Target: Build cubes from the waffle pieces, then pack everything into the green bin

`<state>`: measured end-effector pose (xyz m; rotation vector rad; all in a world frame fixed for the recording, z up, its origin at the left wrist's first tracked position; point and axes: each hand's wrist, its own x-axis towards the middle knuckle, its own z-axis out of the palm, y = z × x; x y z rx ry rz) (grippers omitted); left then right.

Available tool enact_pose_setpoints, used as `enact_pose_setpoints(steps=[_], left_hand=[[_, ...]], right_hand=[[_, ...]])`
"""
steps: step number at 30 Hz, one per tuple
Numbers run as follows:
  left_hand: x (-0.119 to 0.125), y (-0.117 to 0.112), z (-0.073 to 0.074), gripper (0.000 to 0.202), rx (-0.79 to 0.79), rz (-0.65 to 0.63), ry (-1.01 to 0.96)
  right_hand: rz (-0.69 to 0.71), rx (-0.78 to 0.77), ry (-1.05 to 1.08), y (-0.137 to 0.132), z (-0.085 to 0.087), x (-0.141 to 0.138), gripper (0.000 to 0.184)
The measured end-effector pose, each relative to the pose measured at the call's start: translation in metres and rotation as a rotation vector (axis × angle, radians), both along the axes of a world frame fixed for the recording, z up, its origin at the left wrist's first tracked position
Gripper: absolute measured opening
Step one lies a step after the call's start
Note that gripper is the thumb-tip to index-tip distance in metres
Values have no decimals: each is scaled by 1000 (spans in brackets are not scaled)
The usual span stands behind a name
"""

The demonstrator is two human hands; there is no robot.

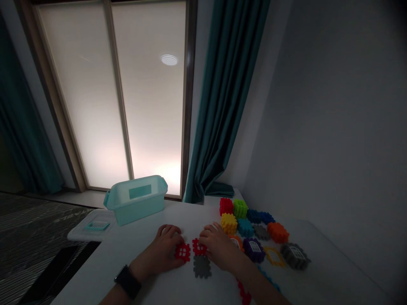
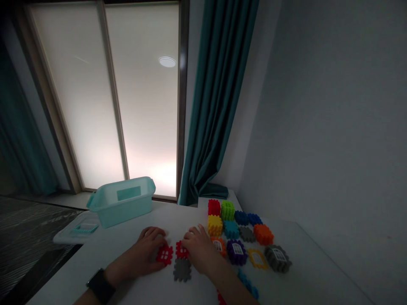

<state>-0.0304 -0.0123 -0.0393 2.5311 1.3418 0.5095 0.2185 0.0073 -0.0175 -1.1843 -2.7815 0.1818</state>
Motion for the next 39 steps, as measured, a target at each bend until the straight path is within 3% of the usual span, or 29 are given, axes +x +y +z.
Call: enact_pose_setpoints(steps=[16,23,28,33,39], left_hand=[[3,-2,-5,38,15,-1,-51],[18,1,-5,12,45,126,-426],[25,3,-5,16,-95,55,-740],[25,6,-9,18,-152,24,-825],[15,13,-8,29,-131,99,-844]], right_hand=[[9,58,93,5,-17,2,39],[-8,164,268,2,-4,-2,44],[6,296,353,-6,9,-10,45],[21,343,346,-10,11,-16,48],[45,317,309,-10,15,-13,60]])
